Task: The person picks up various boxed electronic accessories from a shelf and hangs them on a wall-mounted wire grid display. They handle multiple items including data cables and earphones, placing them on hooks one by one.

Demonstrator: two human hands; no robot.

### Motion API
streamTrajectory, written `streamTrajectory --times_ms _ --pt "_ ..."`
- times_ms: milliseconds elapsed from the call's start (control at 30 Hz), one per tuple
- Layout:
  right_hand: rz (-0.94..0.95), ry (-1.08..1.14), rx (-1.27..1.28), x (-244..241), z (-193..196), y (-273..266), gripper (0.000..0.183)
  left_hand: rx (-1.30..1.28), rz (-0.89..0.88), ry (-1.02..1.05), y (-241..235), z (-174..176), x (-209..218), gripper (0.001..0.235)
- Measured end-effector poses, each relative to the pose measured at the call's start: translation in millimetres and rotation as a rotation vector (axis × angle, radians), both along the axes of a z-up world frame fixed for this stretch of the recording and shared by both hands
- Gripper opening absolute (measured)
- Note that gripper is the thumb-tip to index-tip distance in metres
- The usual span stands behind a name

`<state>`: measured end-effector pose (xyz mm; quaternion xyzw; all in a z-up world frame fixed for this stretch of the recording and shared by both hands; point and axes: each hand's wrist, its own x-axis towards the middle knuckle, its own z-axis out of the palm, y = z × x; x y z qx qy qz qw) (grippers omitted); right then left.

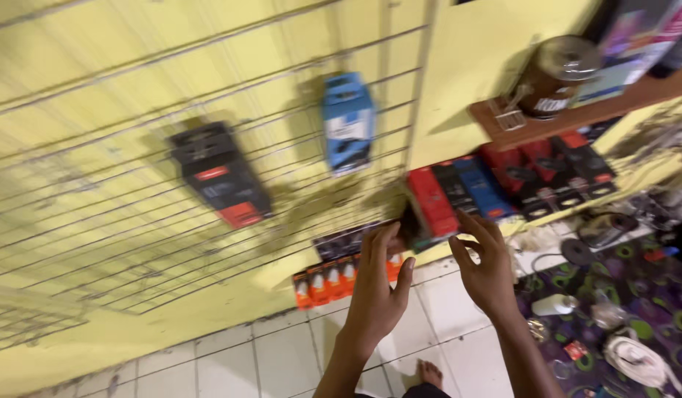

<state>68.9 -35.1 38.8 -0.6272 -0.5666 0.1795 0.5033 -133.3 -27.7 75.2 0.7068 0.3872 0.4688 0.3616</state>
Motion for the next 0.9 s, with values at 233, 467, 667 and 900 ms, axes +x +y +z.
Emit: streamTrajectory --times_ms 233,467,667,900 --pt "-0.168 -0.081 0.007 118.8 -22.8 -6.2 0.040 -0.070 -0.086 -0.013 10.9 -41.1 136.2 0.053" --pt "-0.135 -0.500 0.052 184.2 -27.2 10.1 0.060 -0.116 -0.105 0.021 31.3 -77.7 232.8 0.062" --pt "-0.105 -0.704 0.088 206.6 -47.1 28.2 0.054 -0.160 -0.124 0.002 27.2 -88.1 257.2 0.062" --pt "-0.099 -0.709 0.396 212.4 -43.4 32.8 0.023 -0.108 -0.076 -0.016 14.7 -91.4 253.0 0.072"
